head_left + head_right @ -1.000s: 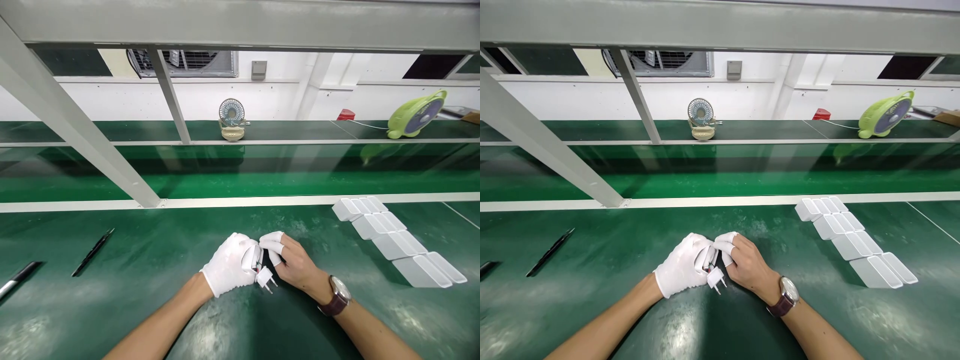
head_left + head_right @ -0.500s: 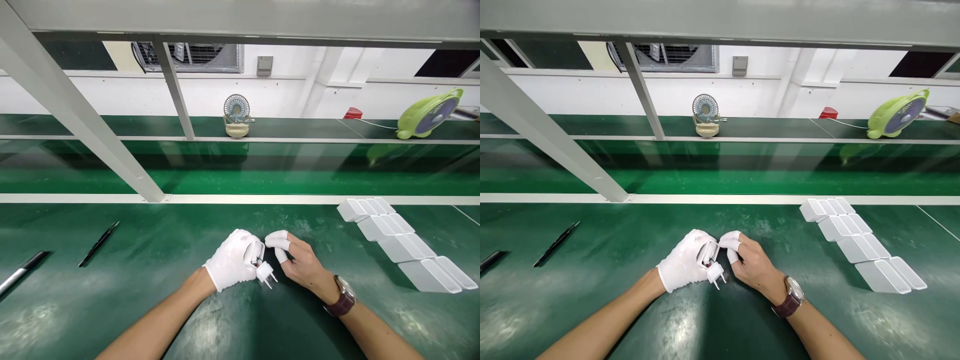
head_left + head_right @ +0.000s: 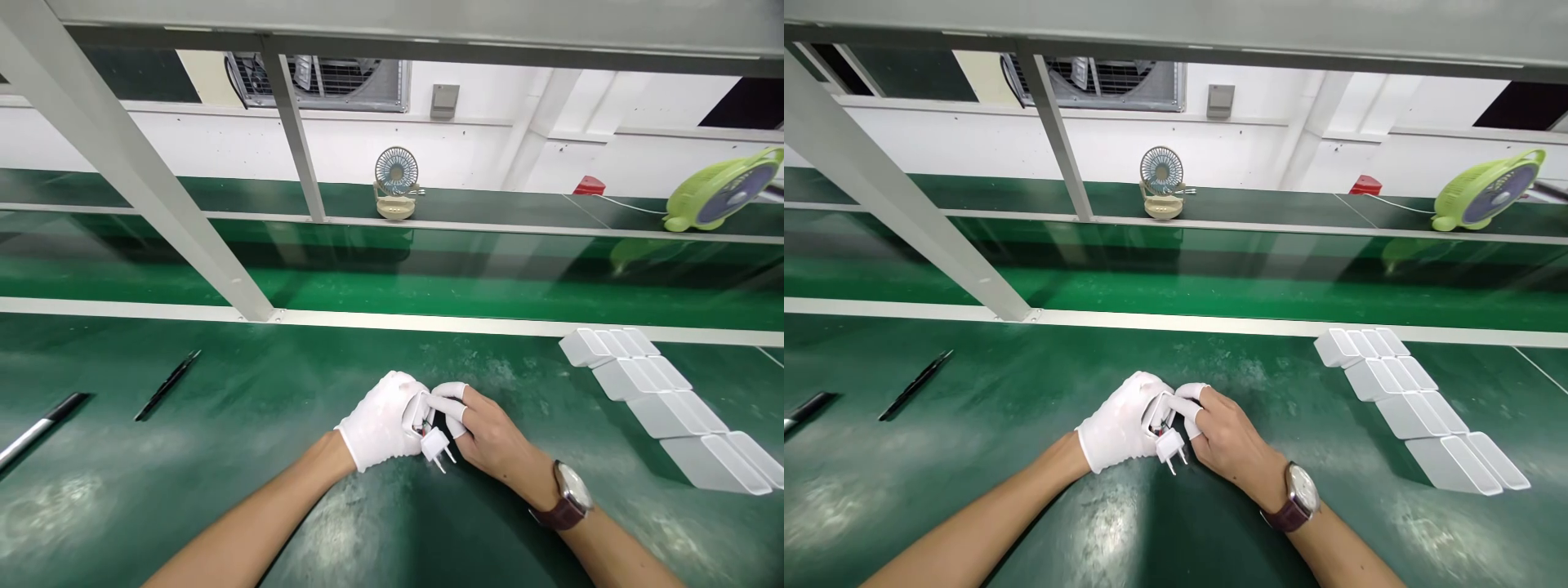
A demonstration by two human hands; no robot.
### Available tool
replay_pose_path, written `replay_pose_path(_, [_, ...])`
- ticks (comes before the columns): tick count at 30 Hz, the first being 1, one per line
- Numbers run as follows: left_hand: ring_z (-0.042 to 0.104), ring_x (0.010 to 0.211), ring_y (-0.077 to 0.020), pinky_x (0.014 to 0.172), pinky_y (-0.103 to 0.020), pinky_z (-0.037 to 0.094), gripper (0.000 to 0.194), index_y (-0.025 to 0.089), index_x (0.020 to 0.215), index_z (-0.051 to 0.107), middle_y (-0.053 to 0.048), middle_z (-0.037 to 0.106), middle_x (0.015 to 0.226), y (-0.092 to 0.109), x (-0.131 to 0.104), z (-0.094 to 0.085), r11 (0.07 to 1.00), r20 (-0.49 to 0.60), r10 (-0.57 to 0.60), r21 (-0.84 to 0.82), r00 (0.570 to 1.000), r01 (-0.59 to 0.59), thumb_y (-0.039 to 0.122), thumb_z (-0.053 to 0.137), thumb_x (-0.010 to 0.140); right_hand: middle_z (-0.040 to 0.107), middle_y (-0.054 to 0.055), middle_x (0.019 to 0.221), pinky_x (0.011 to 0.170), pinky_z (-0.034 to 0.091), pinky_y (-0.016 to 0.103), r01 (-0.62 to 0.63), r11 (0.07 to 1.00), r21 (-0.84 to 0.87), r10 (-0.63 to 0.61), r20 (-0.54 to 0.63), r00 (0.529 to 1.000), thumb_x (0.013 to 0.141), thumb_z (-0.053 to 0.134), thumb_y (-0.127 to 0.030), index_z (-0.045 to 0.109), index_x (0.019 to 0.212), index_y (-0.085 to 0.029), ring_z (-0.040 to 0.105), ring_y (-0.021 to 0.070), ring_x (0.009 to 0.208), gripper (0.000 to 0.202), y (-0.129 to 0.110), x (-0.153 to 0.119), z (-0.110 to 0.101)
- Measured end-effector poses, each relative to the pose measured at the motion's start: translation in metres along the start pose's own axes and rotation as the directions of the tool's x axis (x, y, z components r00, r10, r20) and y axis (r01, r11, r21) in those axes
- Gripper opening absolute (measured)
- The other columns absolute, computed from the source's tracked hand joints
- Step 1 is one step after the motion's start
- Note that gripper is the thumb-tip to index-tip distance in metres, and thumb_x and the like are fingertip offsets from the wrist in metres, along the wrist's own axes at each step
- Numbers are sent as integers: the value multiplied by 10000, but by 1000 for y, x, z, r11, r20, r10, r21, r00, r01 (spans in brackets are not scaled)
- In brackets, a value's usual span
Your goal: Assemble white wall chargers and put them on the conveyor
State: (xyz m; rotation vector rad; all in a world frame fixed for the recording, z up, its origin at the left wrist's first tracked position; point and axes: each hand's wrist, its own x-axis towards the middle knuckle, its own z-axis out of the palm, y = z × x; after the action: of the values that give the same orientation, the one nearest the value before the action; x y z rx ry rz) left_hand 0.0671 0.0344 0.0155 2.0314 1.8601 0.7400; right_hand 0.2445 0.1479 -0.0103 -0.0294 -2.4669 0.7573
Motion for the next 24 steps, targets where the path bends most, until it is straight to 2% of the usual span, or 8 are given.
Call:
replay_pose_path(2, [518,557,-146,598,-295,398,202,198,591,552,25,533,559,0,0,0,1000,7,-7,-23,1000,7,285,724,650,645,120,1194,892,604,415,-28,999,32,28,-8,1000,922,436,-24,599,1313,-242,654,240,1083,476,0,2,-1])
replay_pose_path(5, [530,585,-149,606,-291,407,203,198,608,561,15,577,605,1,-1,0,998,-28,-26,-57,999,25,289,739,645,680,91,1157,919,590,396,-128,976,174,147,-104,984,944,442,-42,613,1281,-250,661,224,1098,432,1,4,-3])
replay_pose_path(8, [505,567,-137,586,-286,394,219,199,604,546,20,580,608,3,-2,0,995,-44,-50,-87,998,46,286,740,653,691,79,1148,942,571,403,-136,965,225,174,-158,972,945,455,-35,637,1251,-261,654,225,1120,422,4,4,-2])
replay_pose_path(12, [455,529,-121,561,-280,369,237,199,589,530,43,514,553,4,-1,-2,992,0,-69,-108,998,69,278,747,640,652,91,1242,963,561,394,-104,973,208,124,-85,989,932,442,-7,598,1326,-273,625,227,1181,500,4,1,2])
replay_pose_path(17, [523,605,-152,595,-278,395,215,201,609,566,16,550,601,3,-2,-2,986,-24,-91,-139,996,87,273,768,630,583,112,1338,990,547,392,-97,984,149,93,35,995,924,415,11,530,1407,-274,576,229,1248,572,3,0,1])
replay_pose_path(24, [454,555,-121,556,-270,366,207,192,606,545,37,490,574,2,-1,-6,989,6,-44,-142,999,45,254,730,677,536,121,1377,1017,530,409,-97,986,135,89,61,994,947,448,-30,492,1432,-274,559,229,1256,545,-2,2,-1])
